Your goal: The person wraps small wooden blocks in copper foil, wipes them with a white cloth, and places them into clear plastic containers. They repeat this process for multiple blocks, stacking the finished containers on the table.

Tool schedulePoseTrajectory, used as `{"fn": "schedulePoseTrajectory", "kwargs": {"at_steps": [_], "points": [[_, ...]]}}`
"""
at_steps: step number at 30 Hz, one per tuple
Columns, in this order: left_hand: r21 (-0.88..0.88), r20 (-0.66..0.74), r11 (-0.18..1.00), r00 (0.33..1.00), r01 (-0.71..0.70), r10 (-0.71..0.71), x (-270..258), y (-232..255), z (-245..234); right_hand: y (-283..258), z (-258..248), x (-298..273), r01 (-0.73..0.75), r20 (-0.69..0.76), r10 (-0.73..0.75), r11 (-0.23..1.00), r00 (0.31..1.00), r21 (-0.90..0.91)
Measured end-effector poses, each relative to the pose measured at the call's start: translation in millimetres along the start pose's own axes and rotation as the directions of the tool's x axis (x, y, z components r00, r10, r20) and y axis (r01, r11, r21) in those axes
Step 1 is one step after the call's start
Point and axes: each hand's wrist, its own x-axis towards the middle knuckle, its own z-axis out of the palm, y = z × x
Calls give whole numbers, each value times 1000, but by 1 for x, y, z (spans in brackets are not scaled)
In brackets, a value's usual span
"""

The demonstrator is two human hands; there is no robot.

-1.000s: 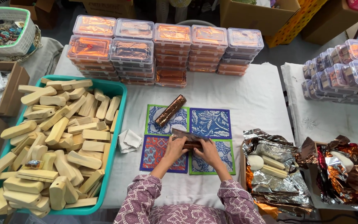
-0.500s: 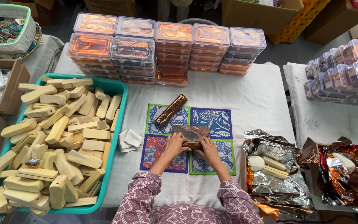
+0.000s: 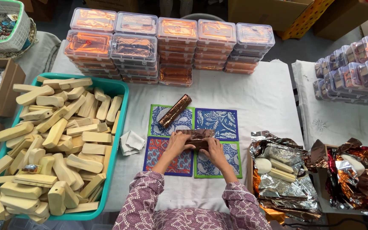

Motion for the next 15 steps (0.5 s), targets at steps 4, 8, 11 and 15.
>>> {"fn": "schedulePoseTrajectory", "kwargs": {"at_steps": [4,8,11,15], "points": [[79,-108,994,991,-72,80,2,-4,5,-2,0,4,-59,43,61,998,997,-37],[103,-92,993,994,-55,65,-2,-4,6,-1,5,4,-14,-13,13,998,1000,-67],[102,-110,992,990,-77,89,-7,-2,5,3,11,3,-2,-18,0,994,1000,-105],[337,-150,933,971,-125,184,-12,-3,16,-5,1,1,25,-33,-33,975,999,-222]]}}
